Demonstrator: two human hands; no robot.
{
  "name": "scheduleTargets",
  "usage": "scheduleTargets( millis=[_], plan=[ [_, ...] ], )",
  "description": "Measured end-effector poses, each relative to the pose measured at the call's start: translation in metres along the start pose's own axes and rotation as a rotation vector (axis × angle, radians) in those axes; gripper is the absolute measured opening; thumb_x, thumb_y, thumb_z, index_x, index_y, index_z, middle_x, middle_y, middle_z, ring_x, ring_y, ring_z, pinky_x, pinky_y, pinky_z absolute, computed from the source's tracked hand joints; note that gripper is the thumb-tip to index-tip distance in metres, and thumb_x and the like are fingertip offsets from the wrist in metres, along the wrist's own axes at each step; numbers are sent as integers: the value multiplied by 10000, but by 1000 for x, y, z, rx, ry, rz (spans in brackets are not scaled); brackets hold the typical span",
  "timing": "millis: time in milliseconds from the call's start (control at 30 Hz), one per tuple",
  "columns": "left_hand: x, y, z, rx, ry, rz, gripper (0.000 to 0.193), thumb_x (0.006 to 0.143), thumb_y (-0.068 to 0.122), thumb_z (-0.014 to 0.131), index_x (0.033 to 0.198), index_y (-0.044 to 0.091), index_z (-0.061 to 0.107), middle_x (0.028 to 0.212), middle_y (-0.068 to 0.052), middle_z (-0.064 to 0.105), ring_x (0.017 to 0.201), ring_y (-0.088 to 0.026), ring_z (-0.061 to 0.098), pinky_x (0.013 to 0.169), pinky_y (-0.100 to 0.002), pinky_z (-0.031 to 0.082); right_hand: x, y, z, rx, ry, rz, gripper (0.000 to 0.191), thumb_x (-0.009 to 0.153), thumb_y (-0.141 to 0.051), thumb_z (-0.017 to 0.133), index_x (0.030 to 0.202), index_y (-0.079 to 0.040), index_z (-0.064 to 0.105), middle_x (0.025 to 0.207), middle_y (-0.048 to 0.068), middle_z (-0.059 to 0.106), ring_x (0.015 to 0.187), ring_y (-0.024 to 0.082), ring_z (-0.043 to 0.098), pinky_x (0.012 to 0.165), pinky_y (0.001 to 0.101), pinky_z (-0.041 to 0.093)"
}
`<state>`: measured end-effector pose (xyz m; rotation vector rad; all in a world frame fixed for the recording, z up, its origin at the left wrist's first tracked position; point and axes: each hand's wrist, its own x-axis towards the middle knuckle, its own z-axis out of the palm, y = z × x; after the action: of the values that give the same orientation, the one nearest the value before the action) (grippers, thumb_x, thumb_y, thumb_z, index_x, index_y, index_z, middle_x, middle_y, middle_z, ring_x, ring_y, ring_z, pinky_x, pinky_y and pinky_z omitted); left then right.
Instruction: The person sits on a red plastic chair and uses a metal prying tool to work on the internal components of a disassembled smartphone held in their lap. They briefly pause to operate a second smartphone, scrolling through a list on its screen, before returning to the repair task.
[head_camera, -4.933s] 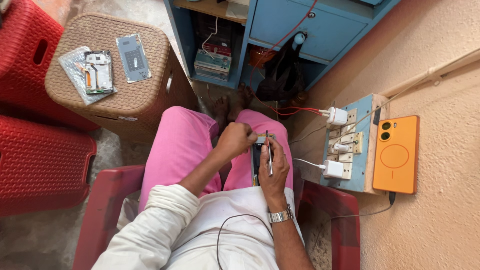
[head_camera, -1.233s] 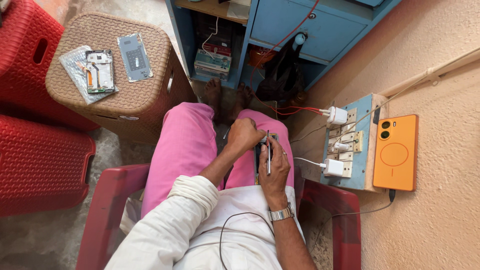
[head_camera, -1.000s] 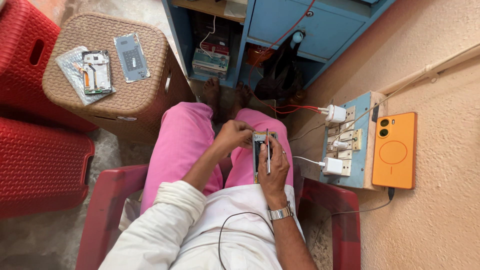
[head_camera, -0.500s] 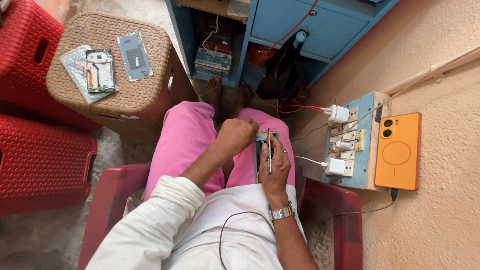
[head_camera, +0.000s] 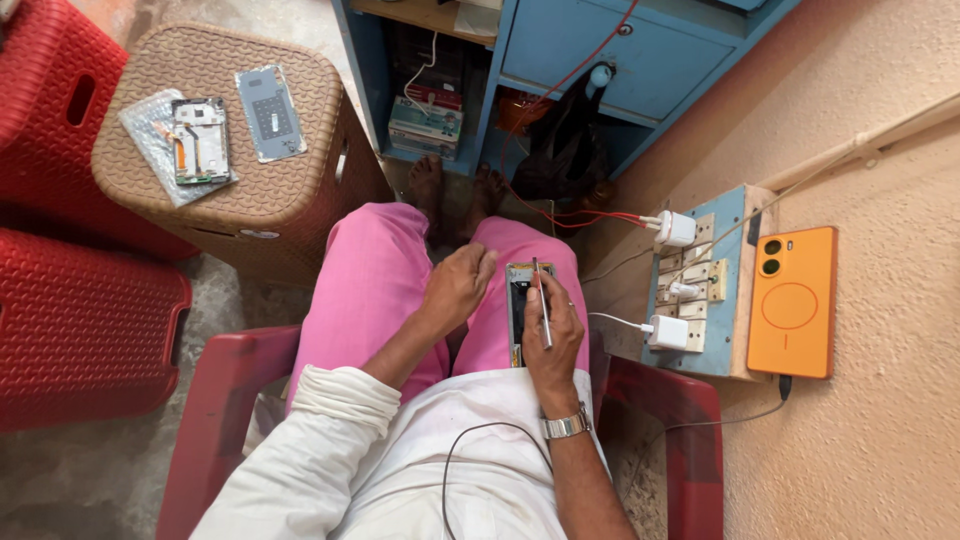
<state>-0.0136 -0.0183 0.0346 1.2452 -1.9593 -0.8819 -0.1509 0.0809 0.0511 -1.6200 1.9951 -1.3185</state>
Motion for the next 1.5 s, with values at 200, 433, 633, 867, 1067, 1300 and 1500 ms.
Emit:
scheduleTargets(
  millis=[200, 433, 633, 867, 1067, 1300, 1500],
  plan=[
    [3, 4, 13, -743, -339, -440, 355, 980, 247, 648, 1266, 36, 644, 852, -55, 692, 675, -125, 642, 577, -299, 530, -1, 0, -2, 140, 15, 24, 301, 1032, -177, 615, 1273, -10, 683, 1140, 152, 763, 1062, 234, 754, 894, 340, 596],
    [1, -8, 17, -974, -391, -406, 405, 1002, 257, 639, 1322, 10, 640, 1023, -57, 729, 861, -114, 697, 764, -281, 603, -3, -5, -4, 96, 26, 32, 270, 991, -121, 656, 1234, -25, 722, 1039, 127, 771, 935, 208, 750, 822, 328, 587],
    [0, -14, 19, -1023, -400, -435, 432, 994, 259, 643, 1348, 11, 625, 1096, -82, 735, 957, -141, 718, 851, -305, 616, -1, -9, -3, 101, 22, -13, 246, 972, -46, 668, 1210, -18, 724, 1047, 130, 764, 931, 219, 741, 814, 326, 584],
    [-1, -18, 25, -1082, -387, -422, 407, 1002, 219, 650, 1343, -2, 636, 1096, -82, 732, 963, -140, 704, 861, -316, 612, -2, -8, 0, 2, 48, -53, 250, 967, -33, 659, 1207, 4, 720, 1067, 139, 761, 954, 254, 735, 841, 351, 585],
    [-1, -20, 25, -1056, -375, -451, 389, 1003, 197, 637, 1334, -8, 637, 1071, -96, 740, 950, -156, 719, 854, -319, 618, -1, -7, -3, 63, 21, -34, 240, 978, -39, 654, 1206, -2, 720, 1056, 139, 761, 943, 250, 744, 825, 349, 592],
    [0, -18, 25, -1029, -364, -428, 387, 1002, 189, 638, 1333, -12, 639, 1087, -98, 739, 961, -148, 718, 856, -319, 623, -3, -7, 3, -2, 51, -54, 244, 978, -44, 656, 1209, -1, 719, 1044, 148, 764, 932, 253, 738, 802, 347, 591],
    [-1, -16, 24, -1021, -361, -451, 376, 1000, 180, 640, 1320, -19, 644, 1069, -98, 740, 941, -145, 716, 834, -315, 625, -3, -8, -1, 47, 36, -5, 243, 987, -48, 651, 1217, -6, 717, 1034, 144, 766, 898, 236, 743, 778, 337, 598]
  ],
)
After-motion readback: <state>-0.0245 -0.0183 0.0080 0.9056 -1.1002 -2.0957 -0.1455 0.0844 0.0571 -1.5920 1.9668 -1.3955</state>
